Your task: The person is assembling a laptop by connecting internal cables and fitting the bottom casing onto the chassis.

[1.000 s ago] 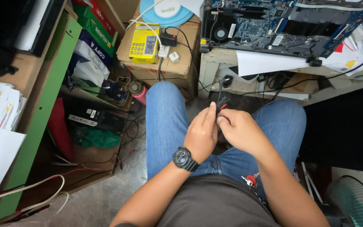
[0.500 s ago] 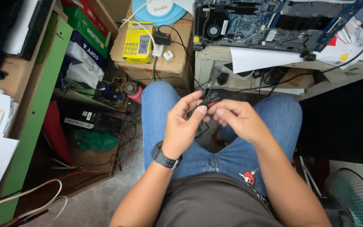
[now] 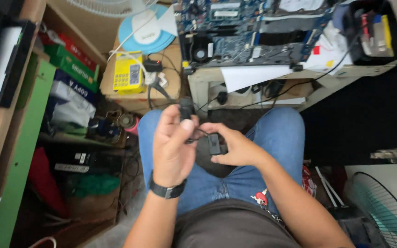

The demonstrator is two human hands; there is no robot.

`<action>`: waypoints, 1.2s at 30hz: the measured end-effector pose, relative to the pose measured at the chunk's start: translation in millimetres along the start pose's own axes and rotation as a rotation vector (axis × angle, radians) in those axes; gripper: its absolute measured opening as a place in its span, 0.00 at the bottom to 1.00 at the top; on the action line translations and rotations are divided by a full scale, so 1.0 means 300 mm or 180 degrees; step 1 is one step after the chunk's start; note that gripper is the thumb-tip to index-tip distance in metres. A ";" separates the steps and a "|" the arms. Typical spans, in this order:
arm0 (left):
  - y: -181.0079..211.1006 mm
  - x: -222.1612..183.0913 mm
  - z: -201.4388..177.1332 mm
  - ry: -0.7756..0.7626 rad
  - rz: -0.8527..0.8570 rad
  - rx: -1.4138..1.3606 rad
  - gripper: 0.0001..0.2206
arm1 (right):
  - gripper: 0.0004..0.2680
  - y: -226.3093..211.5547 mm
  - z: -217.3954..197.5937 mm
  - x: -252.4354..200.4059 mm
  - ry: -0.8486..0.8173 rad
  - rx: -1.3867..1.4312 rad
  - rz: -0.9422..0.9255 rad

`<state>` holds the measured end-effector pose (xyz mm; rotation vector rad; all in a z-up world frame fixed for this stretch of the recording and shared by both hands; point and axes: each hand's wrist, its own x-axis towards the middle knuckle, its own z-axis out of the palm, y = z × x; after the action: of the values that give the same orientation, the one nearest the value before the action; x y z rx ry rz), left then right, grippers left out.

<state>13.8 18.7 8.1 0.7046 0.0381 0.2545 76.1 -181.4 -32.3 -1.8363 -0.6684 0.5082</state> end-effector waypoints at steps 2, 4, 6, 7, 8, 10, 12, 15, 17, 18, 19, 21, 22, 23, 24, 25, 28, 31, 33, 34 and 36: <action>0.063 0.003 0.054 0.0204 0.0095 0.0229 0.16 | 0.35 0.017 -0.073 -0.030 0.0191 0.0008 0.0017; 0.090 0.011 0.040 0.0439 0.0215 0.0462 0.15 | 0.35 0.004 -0.126 -0.062 0.0344 0.0024 0.0024; 0.075 0.023 -0.041 0.0768 -0.0219 0.0465 0.12 | 0.36 -0.035 -0.161 -0.102 0.0706 0.0307 -0.0169; 0.055 0.033 -0.090 0.0777 -0.0208 0.0462 0.12 | 0.36 -0.050 -0.177 -0.110 0.0693 0.0305 -0.0174; 0.037 0.039 -0.142 0.0694 -0.0738 0.0172 0.17 | 0.35 -0.063 -0.188 -0.117 0.0924 -0.0106 -0.0703; -0.005 0.041 -0.220 0.0621 -0.1243 -0.0128 0.22 | 0.35 -0.098 -0.197 -0.123 0.1126 -0.0511 -0.1242; -0.048 0.035 -0.272 0.0291 -0.1720 0.0095 0.27 | 0.36 -0.144 -0.191 -0.116 0.1414 -0.0929 -0.1603; -0.079 0.003 -0.299 0.0131 -0.1478 0.1308 0.30 | 0.30 -0.183 -0.164 -0.106 0.1240 -0.1146 -0.1874; -0.017 -0.061 -0.177 0.0117 -0.1539 0.1274 0.31 | 0.29 -0.193 -0.128 -0.102 0.1051 -0.1256 -0.1834; 0.022 -0.095 -0.119 0.0065 -0.1624 0.1245 0.36 | 0.28 -0.201 -0.103 -0.091 0.0902 -0.1385 -0.1781; 0.017 -0.113 -0.125 0.0163 -0.1556 0.1248 0.36 | 0.28 -0.218 -0.078 -0.087 0.0814 -0.1332 -0.1844; 0.017 -0.145 -0.147 -0.0683 -0.1093 0.1249 0.28 | 0.26 -0.255 -0.019 -0.066 0.0481 -0.1635 -0.2066; 0.015 -0.152 -0.181 -0.0580 -0.1014 0.1274 0.28 | 0.26 -0.285 0.003 -0.054 0.0391 -0.1577 -0.2149; 0.012 -0.159 -0.214 -0.0563 -0.0977 0.1333 0.27 | 0.27 -0.315 0.024 -0.042 0.0205 -0.1589 -0.2240; 0.007 -0.160 -0.245 -0.0567 -0.0945 0.1389 0.26 | 0.27 -0.345 0.041 -0.034 0.0035 -0.1617 -0.2327; 0.030 -0.180 -0.243 -0.0485 -0.0871 0.1411 0.26 | 0.27 -0.346 0.058 -0.015 -0.0037 -0.1575 -0.2406; 0.089 -0.229 -0.246 -0.0093 -0.0756 0.0898 0.23 | 0.30 -0.348 0.100 0.029 -0.0040 -0.1825 -0.2624; 0.145 -0.269 -0.290 0.0420 -0.0600 0.0362 0.16 | 0.25 -0.358 0.144 0.048 0.0079 -0.1832 -0.2674; 0.182 -0.294 -0.327 0.0520 -0.0303 -0.0077 0.26 | 0.22 -0.376 0.180 0.040 0.0371 -0.1294 -0.2288; 0.211 -0.309 -0.337 0.0569 -0.0234 -0.0064 0.26 | 0.22 -0.368 0.196 0.040 0.0312 -0.1256 -0.2341; 0.271 -0.337 -0.354 0.0695 0.0034 -0.0335 0.29 | 0.15 -0.353 0.225 0.040 0.0398 -0.1053 -0.2245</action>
<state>-114.8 121.0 -25.8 0.5702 0.2276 0.3406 21.1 -97.0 43.5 -1.7577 -1.2942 -0.1924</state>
